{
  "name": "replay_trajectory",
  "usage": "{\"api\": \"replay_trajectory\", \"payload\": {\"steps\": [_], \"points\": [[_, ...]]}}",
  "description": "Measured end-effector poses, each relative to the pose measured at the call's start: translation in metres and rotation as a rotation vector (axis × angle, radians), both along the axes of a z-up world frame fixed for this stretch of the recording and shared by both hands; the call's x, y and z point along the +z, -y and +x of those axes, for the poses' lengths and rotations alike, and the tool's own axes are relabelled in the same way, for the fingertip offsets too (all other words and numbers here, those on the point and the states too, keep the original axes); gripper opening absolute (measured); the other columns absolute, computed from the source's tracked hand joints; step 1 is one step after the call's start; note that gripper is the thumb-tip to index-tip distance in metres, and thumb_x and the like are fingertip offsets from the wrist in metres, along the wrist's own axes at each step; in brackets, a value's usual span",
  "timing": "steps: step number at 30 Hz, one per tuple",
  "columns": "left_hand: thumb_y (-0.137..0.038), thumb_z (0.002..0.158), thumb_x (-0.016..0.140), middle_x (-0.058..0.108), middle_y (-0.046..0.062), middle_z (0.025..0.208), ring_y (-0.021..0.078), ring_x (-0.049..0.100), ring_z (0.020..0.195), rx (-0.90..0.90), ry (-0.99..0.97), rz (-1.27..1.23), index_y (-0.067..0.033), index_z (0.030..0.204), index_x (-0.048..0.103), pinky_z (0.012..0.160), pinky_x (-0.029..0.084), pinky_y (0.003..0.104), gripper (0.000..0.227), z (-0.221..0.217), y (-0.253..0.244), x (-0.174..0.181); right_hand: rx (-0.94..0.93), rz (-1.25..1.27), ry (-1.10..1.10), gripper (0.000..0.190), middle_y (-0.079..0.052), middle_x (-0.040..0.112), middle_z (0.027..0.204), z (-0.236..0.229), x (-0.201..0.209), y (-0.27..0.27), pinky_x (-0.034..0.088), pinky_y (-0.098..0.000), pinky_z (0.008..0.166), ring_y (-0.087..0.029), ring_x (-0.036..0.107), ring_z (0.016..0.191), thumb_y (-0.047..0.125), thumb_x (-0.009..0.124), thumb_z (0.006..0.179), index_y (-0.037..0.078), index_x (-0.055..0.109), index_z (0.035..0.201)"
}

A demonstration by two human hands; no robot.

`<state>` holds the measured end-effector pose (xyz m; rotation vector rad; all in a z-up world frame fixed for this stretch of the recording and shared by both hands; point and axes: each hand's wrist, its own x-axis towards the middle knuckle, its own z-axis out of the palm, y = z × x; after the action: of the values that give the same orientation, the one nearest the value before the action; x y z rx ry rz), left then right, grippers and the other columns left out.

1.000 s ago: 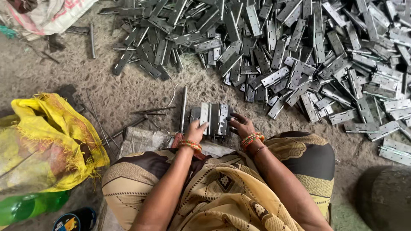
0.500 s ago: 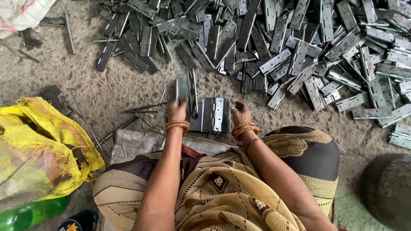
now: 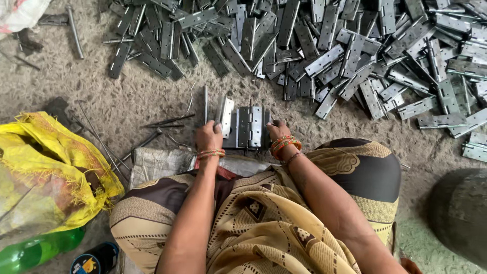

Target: The person sits on the floor and assembles metal hinges by hand. They pick up hinge plates and pins from a large pile, align them on a small metal block, and use a cylindrical tool to press the pins into place. The assembled hinges are placed into a nearby bucket.

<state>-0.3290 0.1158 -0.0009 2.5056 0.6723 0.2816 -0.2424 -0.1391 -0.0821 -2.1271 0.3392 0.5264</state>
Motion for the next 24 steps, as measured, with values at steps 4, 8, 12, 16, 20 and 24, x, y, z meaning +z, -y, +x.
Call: {"api": "replay_trajectory", "payload": {"steps": [4, 8, 12, 16, 20, 24], "points": [[-0.023, 0.095, 0.07, 0.07, 0.018, 0.078, 0.038, 0.068, 0.073, -0.197, 0.019, 0.159, -0.0043, 0.087, 0.067, 0.064, 0.053, 0.049, 0.021, 0.003, 0.034, 0.012, -0.022, 0.099, -0.134, 0.052, -0.017, 0.076, 0.105, 0.004, 0.008, -0.002, 0.056, -0.0453, 0.087, -0.033, 0.072, 0.096, 0.046, 0.056, 0.092, 0.011, 0.069, 0.129], [-0.019, 0.094, 0.068, 0.068, 0.018, 0.084, 0.0287, 0.068, 0.065, -0.316, -0.063, 0.159, -0.0009, 0.097, 0.066, 0.054, 0.055, 0.041, 0.018, -0.001, 0.065, 0.008, -0.125, 0.108, -0.168, 0.057, -0.018, 0.075, 0.107, 0.007, 0.001, 0.001, 0.055, -0.0466, 0.089, -0.035, 0.072, 0.098, 0.051, 0.052, 0.094, 0.011, 0.067, 0.131], [-0.008, 0.098, 0.062, 0.068, 0.018, 0.088, 0.0253, 0.068, 0.066, -0.441, -0.171, 0.248, 0.0014, 0.105, 0.063, 0.051, 0.057, 0.037, 0.012, -0.004, 0.087, 0.005, -0.129, 0.048, -0.081, 0.068, -0.02, 0.072, 0.118, 0.009, -0.01, -0.002, 0.049, -0.0465, 0.1, -0.038, 0.067, 0.113, 0.061, 0.049, 0.096, 0.006, 0.067, 0.131], [-0.002, 0.087, 0.065, 0.069, 0.02, 0.09, 0.0314, 0.071, 0.078, -0.534, 0.035, 0.457, 0.0005, 0.101, 0.062, 0.056, 0.059, 0.04, 0.014, -0.004, 0.095, 0.015, -0.164, -0.009, -0.183, 0.081, -0.024, 0.064, 0.129, 0.01, -0.001, 0.0, 0.043, -0.0504, 0.106, -0.043, 0.058, 0.125, 0.071, 0.044, 0.094, 0.004, 0.058, 0.138], [-0.002, 0.085, 0.065, 0.069, 0.02, 0.092, 0.0351, 0.071, 0.084, -0.538, 0.013, 0.336, -0.0013, 0.096, 0.061, 0.067, 0.06, 0.045, 0.012, -0.008, 0.098, 0.029, -0.093, -0.052, -0.259, 0.087, -0.025, 0.068, 0.133, 0.007, 0.02, 0.002, 0.043, -0.0501, 0.111, -0.041, 0.06, 0.13, 0.073, 0.038, 0.094, 0.002, 0.063, 0.137], [-0.002, 0.079, 0.066, 0.068, 0.02, 0.106, 0.0349, 0.069, 0.094, -0.569, -0.081, 0.36, -0.0018, 0.106, 0.062, 0.069, 0.06, 0.044, 0.027, -0.011, 0.102, 0.031, -0.188, -0.072, -0.213, 0.091, -0.027, 0.046, 0.146, 0.005, 0.027, -0.003, 0.033, -0.0531, 0.112, -0.043, 0.043, 0.137, 0.075, 0.045, 0.092, 0.003, 0.044, 0.147]]}}
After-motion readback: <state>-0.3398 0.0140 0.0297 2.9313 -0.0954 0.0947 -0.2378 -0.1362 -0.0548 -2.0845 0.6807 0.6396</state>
